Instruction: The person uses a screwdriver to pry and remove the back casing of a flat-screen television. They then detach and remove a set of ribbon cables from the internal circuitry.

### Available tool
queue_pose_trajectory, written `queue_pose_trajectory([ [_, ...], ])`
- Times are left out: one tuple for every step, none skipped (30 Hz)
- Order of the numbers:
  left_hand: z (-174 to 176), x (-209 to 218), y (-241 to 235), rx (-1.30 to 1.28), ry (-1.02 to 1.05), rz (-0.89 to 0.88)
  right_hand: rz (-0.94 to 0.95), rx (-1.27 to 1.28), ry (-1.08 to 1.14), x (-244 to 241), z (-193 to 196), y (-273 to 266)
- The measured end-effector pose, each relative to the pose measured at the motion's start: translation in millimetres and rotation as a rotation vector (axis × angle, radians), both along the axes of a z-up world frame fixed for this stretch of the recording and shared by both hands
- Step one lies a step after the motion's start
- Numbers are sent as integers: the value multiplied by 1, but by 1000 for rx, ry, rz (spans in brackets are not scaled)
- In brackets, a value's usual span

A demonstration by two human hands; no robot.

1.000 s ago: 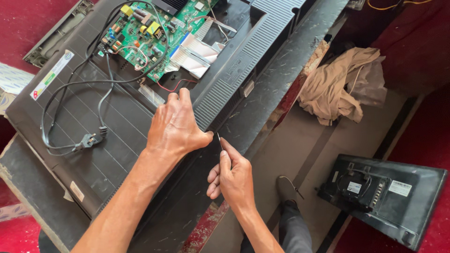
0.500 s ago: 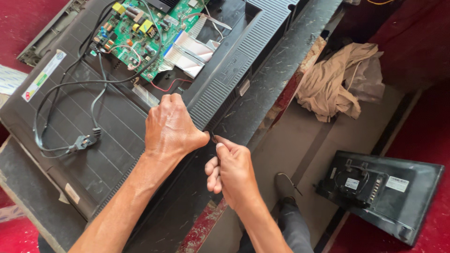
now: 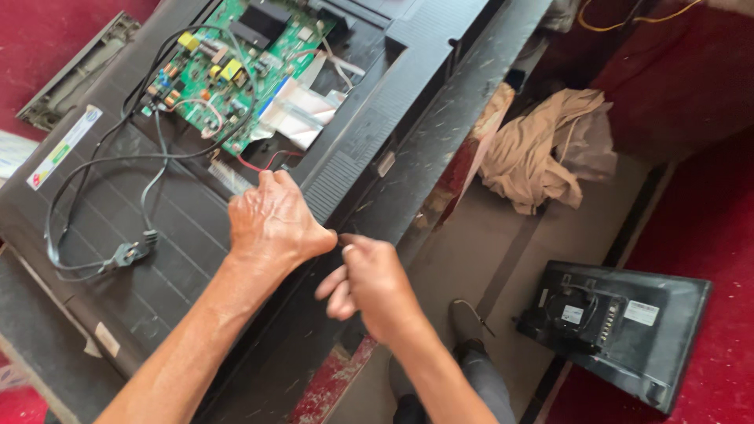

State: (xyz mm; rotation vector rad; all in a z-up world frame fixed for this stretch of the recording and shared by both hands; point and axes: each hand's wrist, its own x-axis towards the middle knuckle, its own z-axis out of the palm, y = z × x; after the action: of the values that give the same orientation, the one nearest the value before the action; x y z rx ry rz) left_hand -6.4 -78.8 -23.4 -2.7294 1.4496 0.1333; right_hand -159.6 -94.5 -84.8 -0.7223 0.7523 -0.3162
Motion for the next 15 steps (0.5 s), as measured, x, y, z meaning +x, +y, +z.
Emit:
queue_pose_trajectory([
  [-1,0,-5,1,-26,-21,19,-19,6,-1,2,4],
  [-2,2,-10,6,-55,-42,39,-34,8,1,4,10],
  [-2,4,-13,11,-85,-62,58,-49,10,3,5,13],
  [-4,5,-15,-35,-65,-64,43,-5,6,5,5,14],
  [-5,6,-15,-80,-45,-66,28,39,1,7,4,14],
  [-8,5,-15,-126,-21,-66,15,83,1,8,2,12],
  [-10,7,-18,-106,3,-55,-17,138,-78,8,0,5],
  [-11,7,-15,-79,31,-38,-44,201,-152,6,-2,0],
  [-13,6,-13,-52,59,-21,-72,264,-226,5,-1,-1],
  [-12,6,-12,-58,40,-24,-44,187,-152,7,2,0],
  [-11,5,-10,-64,21,-26,-15,110,-79,9,8,3],
  [-10,3,-13,-77,4,-34,9,25,-5,9,14,5],
  [-7,2,-14,-89,18,-37,9,-52,62,13,20,11],
  [-5,2,-14,-100,33,-41,10,-126,132,17,27,21],
  [-3,0,-14,-110,49,-44,11,-201,201,19,30,25],
])
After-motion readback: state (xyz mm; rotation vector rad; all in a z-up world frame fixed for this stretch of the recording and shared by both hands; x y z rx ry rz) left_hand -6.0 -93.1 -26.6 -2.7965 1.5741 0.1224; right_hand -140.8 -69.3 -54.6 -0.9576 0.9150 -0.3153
